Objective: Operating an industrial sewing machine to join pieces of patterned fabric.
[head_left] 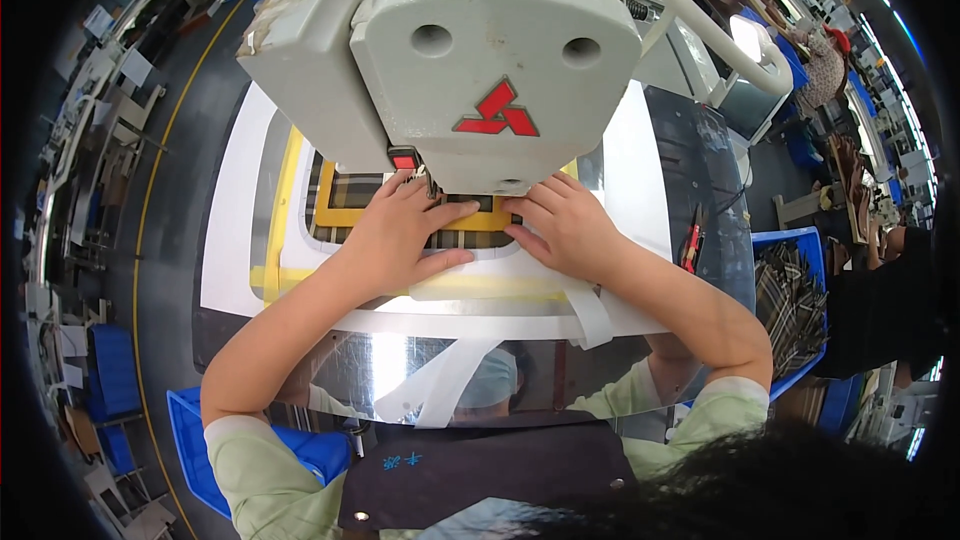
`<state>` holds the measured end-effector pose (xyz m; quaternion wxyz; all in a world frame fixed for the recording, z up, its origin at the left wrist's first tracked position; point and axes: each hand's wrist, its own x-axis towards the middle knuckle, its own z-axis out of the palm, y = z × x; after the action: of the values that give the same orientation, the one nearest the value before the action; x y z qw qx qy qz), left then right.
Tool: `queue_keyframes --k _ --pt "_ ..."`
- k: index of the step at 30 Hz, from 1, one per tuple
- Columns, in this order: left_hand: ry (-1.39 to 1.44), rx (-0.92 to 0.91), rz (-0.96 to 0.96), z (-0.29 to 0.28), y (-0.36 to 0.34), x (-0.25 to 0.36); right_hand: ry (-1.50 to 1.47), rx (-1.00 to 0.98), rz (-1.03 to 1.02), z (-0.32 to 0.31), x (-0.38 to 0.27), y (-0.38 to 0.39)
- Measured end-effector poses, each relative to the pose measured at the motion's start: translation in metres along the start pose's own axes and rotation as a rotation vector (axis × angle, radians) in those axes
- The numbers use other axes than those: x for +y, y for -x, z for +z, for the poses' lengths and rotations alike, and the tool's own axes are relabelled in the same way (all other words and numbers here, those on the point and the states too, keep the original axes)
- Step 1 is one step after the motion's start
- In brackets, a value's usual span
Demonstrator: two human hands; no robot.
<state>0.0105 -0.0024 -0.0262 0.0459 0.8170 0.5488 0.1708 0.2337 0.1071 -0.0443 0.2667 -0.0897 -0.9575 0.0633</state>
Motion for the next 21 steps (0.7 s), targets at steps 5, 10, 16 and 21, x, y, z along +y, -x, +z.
queue_keyframes --k 5,10,16,21 --pt "0.051 0.005 -0.046 -0.002 -0.003 -0.011 0.028 -0.003 0.023 -0.001 0.006 -0.01" --pt "0.102 0.013 -0.079 -0.012 -0.001 -0.019 0.017 0.018 0.005 -0.004 0.004 -0.021" --pt "0.071 -0.025 -0.08 -0.017 -0.001 -0.015 -0.012 0.027 0.055 -0.002 0.009 -0.023" --pt "0.085 -0.033 -0.056 -0.02 0.015 -0.015 -0.14 0.024 0.088 -0.004 -0.001 -0.022"
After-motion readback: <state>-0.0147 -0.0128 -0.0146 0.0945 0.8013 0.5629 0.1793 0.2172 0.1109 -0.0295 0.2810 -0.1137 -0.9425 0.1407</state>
